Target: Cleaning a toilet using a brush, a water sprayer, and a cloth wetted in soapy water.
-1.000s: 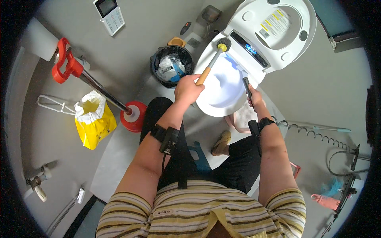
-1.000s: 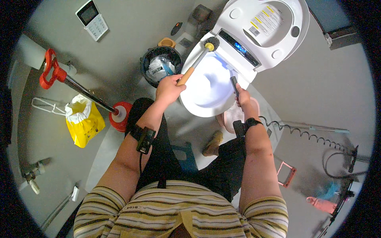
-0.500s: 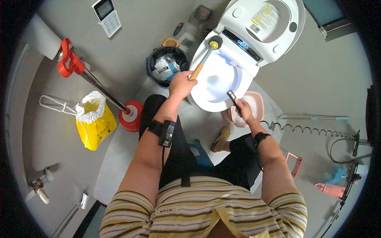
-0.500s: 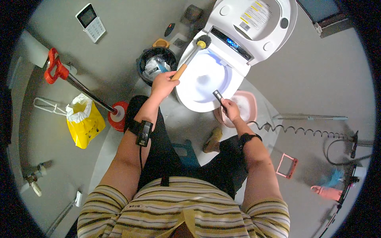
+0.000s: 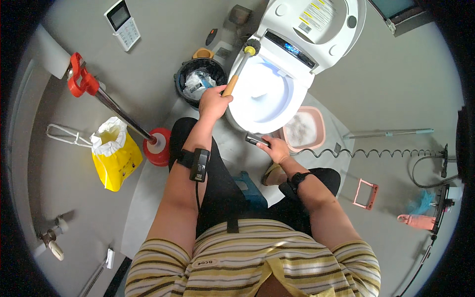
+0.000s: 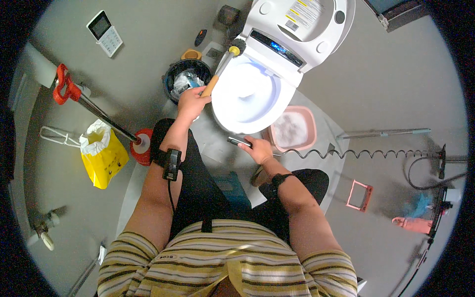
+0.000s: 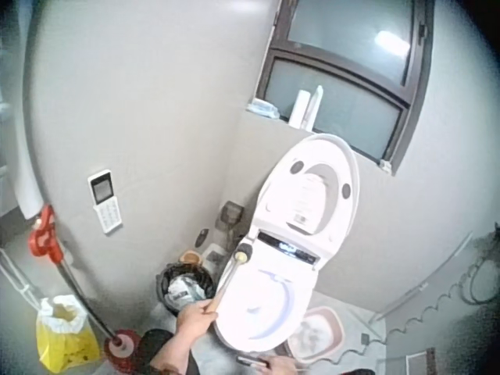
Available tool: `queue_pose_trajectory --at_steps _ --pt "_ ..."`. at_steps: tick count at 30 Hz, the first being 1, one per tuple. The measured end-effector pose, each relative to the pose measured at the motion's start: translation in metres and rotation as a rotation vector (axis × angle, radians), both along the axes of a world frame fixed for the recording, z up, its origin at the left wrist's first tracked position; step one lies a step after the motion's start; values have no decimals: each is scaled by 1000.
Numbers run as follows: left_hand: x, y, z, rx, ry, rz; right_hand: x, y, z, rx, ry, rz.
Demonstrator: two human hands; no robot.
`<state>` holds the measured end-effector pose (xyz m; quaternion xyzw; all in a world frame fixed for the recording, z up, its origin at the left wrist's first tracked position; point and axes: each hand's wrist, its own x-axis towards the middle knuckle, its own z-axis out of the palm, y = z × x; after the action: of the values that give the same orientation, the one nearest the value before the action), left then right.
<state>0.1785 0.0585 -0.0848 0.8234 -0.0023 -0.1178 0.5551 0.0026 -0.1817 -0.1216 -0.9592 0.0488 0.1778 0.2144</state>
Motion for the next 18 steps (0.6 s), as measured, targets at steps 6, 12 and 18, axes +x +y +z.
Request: queue_pose_trajectory --at_steps 6,12,18 --pt "3 3 6 6 -1 8 35 28 9 30 -50 61" --pt "10 8 8 2 56 44 72 44 9 31 -72 97" --pt "14 10 5 -31 58 89 100 50 13 31 -97 111"
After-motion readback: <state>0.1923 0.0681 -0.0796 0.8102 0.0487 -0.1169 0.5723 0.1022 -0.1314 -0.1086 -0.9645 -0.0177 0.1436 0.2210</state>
